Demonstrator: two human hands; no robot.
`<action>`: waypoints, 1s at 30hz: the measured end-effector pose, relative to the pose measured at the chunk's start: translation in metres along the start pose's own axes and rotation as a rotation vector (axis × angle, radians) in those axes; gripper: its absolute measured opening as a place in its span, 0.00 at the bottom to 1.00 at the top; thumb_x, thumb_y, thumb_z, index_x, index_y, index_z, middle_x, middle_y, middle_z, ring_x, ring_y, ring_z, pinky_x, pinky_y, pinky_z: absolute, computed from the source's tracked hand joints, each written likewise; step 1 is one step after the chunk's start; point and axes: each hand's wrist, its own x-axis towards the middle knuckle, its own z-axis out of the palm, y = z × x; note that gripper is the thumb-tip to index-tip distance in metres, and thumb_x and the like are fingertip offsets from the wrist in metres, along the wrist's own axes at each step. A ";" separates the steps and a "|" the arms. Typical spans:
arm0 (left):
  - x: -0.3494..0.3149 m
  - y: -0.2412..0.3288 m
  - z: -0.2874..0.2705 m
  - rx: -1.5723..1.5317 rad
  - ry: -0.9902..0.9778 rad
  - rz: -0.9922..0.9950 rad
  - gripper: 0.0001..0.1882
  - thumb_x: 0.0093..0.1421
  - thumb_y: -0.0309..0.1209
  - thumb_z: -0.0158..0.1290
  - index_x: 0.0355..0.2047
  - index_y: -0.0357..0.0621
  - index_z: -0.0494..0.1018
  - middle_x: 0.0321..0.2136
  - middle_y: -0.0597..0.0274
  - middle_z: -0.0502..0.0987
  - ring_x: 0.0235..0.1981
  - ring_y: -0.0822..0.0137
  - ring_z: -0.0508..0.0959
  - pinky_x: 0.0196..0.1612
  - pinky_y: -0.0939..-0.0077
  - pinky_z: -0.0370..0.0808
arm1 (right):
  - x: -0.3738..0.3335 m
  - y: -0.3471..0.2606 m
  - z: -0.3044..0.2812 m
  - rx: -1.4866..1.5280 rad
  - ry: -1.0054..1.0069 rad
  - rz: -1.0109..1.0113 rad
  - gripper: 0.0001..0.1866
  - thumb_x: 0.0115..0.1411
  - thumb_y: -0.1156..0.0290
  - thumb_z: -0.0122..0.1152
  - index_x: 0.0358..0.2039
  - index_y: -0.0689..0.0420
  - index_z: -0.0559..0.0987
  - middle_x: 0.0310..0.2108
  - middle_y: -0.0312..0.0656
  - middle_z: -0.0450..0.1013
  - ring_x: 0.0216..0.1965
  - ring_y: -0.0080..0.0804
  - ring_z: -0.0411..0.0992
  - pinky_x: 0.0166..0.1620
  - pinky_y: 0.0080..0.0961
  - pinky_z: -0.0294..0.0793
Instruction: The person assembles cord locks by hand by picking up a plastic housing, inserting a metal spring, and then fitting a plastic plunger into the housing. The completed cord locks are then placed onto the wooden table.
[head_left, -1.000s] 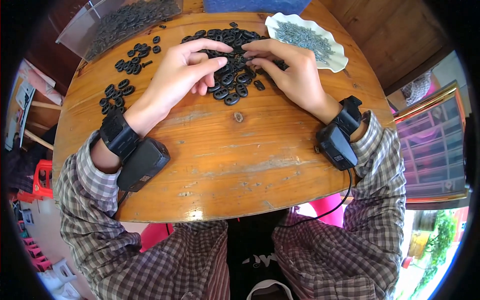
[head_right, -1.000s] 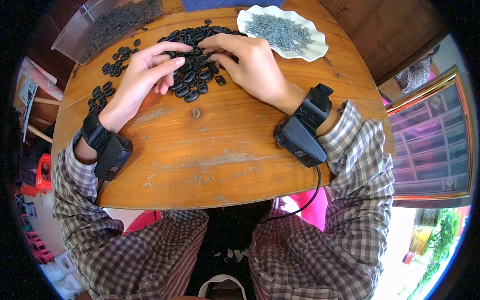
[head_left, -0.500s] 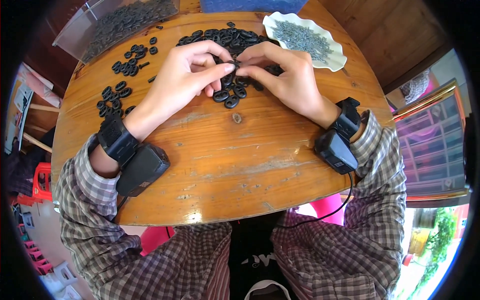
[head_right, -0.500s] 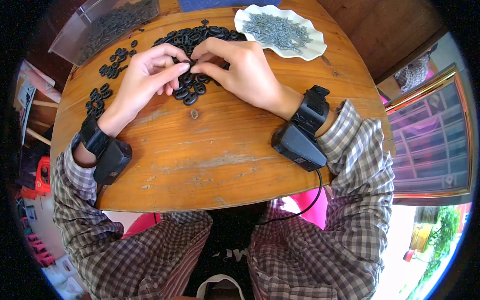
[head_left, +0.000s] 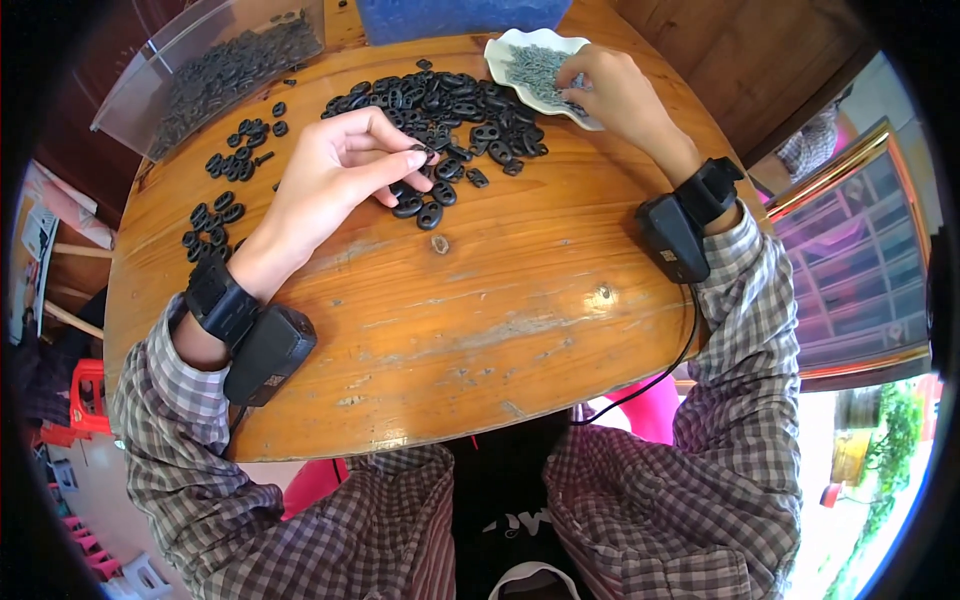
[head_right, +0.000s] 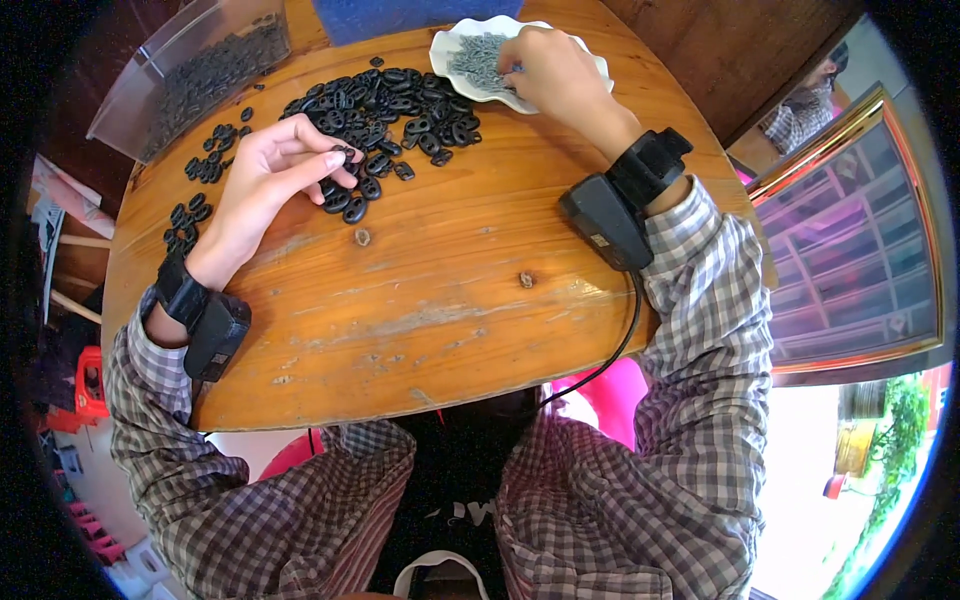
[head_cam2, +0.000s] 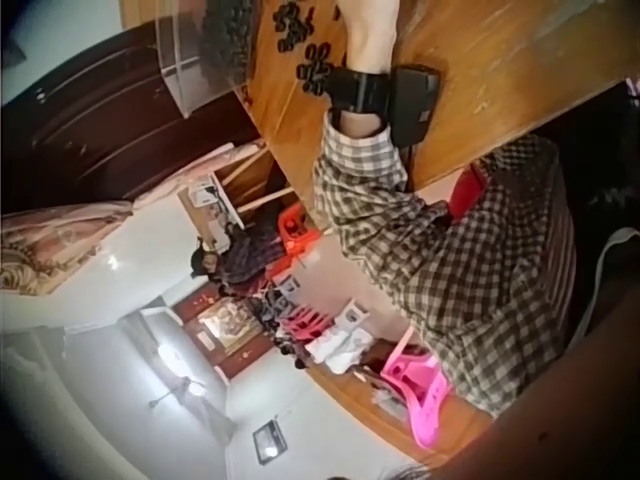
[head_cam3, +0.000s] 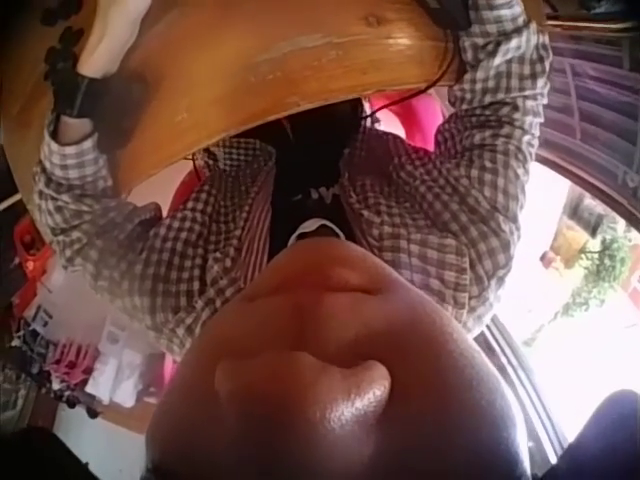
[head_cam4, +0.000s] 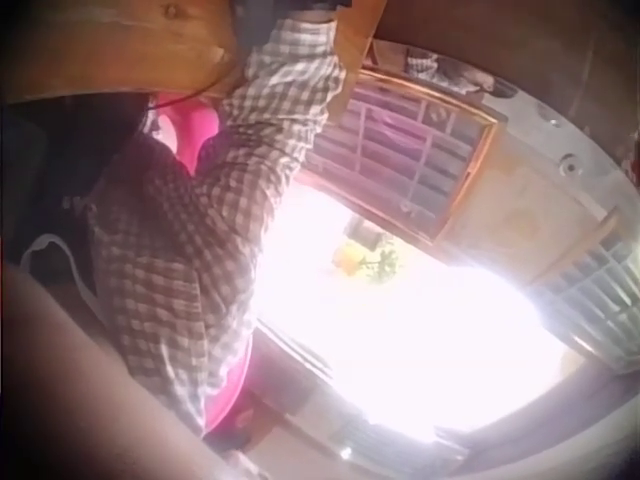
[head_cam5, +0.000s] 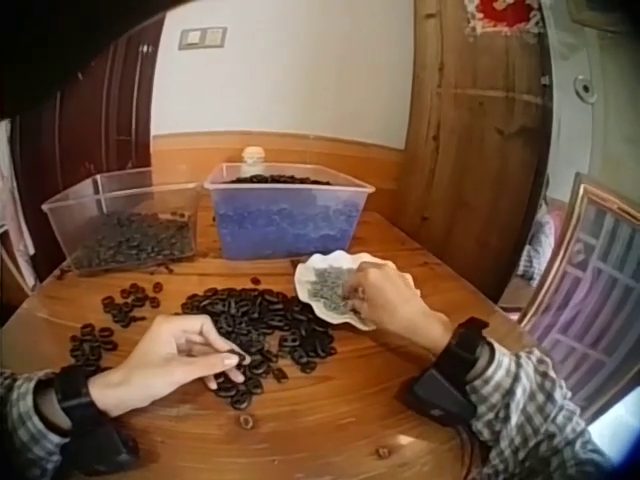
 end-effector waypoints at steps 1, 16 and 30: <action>-0.001 0.000 0.000 0.005 -0.001 0.002 0.06 0.56 0.29 0.50 0.25 0.43 0.67 0.35 0.55 0.76 0.31 0.71 0.78 0.26 0.85 0.68 | 0.000 -0.003 0.000 0.001 0.005 0.001 0.08 0.47 0.74 0.58 0.30 0.58 0.79 0.31 0.47 0.73 0.32 0.41 0.71 0.37 0.33 0.70; -0.002 0.005 0.002 -0.078 0.017 -0.037 0.07 0.57 0.30 0.50 0.33 0.40 0.71 0.30 0.59 0.77 0.26 0.75 0.76 0.27 0.86 0.68 | -0.002 0.000 0.007 0.040 0.190 0.107 0.09 0.50 0.74 0.57 0.33 0.61 0.75 0.25 0.48 0.74 0.29 0.43 0.73 0.34 0.31 0.72; -0.002 0.004 0.003 -0.071 0.001 -0.053 0.08 0.56 0.31 0.51 0.33 0.39 0.71 0.30 0.59 0.77 0.24 0.76 0.74 0.27 0.86 0.67 | -0.001 0.003 0.007 0.106 0.275 -0.082 0.09 0.48 0.78 0.56 0.32 0.62 0.77 0.25 0.45 0.73 0.26 0.36 0.72 0.33 0.26 0.71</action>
